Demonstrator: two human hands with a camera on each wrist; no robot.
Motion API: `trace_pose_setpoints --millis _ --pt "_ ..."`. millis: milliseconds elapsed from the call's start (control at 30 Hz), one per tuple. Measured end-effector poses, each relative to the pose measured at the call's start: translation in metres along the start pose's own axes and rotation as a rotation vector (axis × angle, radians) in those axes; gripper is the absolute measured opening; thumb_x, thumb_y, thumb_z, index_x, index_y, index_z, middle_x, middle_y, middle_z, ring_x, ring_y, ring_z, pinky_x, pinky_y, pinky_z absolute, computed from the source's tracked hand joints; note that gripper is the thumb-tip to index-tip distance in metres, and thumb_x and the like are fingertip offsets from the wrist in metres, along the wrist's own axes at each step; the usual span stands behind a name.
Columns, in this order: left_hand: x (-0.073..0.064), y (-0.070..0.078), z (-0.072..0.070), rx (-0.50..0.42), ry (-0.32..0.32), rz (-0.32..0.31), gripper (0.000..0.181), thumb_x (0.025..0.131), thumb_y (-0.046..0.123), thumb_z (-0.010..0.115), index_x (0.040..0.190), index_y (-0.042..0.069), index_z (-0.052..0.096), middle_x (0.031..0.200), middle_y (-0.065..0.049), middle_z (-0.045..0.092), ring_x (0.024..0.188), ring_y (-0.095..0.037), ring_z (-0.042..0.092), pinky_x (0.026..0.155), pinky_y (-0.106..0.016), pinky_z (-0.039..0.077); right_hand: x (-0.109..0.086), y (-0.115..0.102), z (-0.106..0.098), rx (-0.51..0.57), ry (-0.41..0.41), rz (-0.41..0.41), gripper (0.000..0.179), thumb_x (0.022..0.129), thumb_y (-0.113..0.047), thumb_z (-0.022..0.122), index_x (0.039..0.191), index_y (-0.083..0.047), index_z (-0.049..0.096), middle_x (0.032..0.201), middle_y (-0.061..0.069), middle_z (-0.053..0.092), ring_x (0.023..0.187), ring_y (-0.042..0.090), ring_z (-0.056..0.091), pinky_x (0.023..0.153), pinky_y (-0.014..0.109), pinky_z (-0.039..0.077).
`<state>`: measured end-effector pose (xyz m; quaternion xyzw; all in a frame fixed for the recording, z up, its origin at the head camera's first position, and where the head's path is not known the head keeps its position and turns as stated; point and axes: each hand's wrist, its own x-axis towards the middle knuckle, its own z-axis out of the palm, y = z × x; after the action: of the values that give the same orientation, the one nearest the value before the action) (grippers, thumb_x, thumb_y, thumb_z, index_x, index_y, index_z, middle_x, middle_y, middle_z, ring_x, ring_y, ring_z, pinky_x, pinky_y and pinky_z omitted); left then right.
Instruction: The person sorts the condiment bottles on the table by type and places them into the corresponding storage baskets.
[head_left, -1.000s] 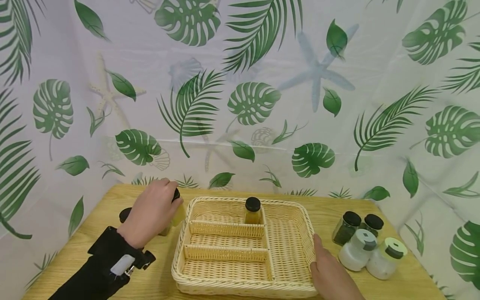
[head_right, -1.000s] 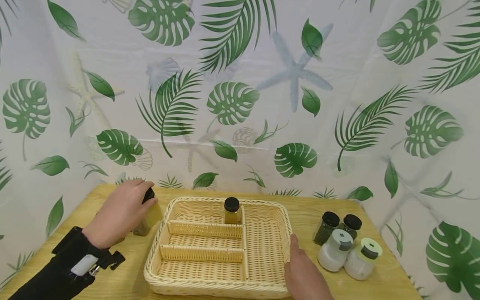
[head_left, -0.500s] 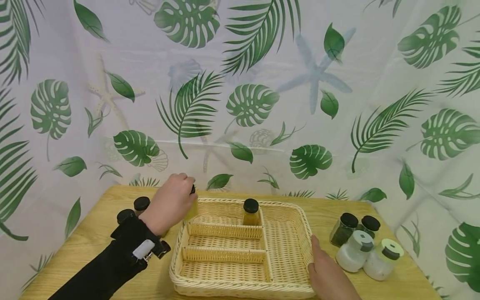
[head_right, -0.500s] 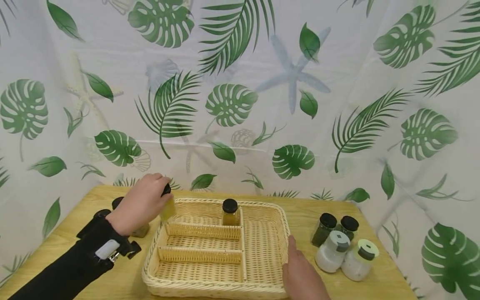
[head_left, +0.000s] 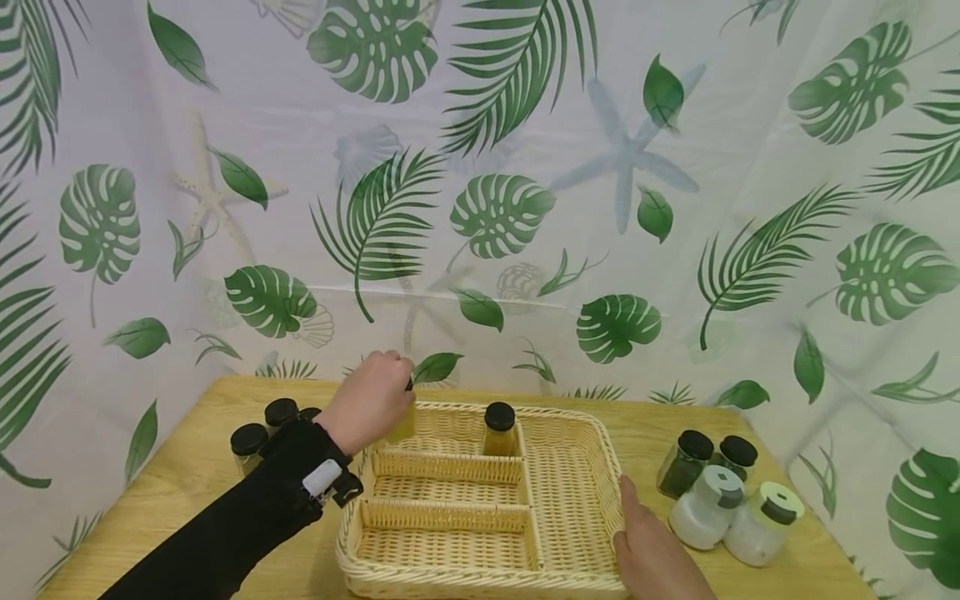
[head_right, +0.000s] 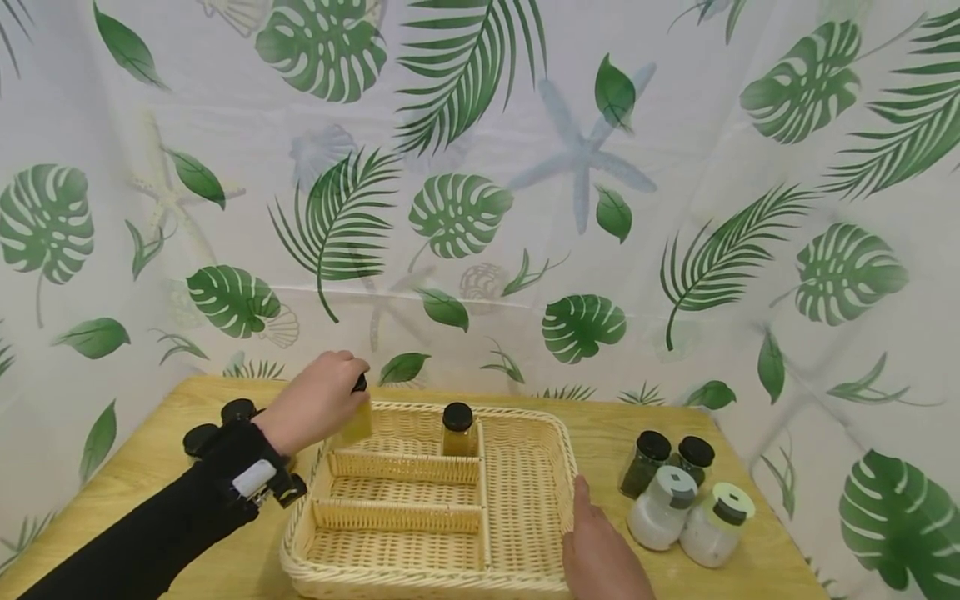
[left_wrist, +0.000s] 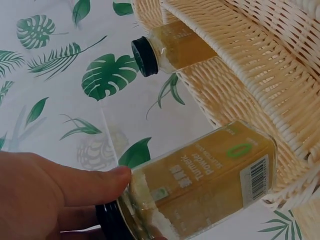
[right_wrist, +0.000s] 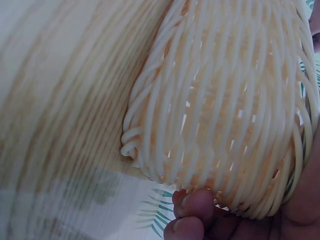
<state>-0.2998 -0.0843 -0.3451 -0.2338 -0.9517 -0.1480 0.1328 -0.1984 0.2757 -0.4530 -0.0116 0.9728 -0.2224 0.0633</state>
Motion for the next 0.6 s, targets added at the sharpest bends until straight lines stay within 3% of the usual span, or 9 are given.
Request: trace_pose_setpoints --millis 600 --pt "0.014 0.003 0.020 0.000 -0.106 0.006 0.009 0.091 -0.001 0.068 0.083 0.003 0.067 0.078 -0.008 0.061 0.068 -0.017 0.056 0.066 -0.034 0.048 0.000 -0.001 -0.001 0.005 -0.006 0.010 0.069 0.097 -0.005 0.049 0.153 0.015 0.015 0.132 0.035 0.057 0.118 0.045 0.061 0.095 0.057 0.049"
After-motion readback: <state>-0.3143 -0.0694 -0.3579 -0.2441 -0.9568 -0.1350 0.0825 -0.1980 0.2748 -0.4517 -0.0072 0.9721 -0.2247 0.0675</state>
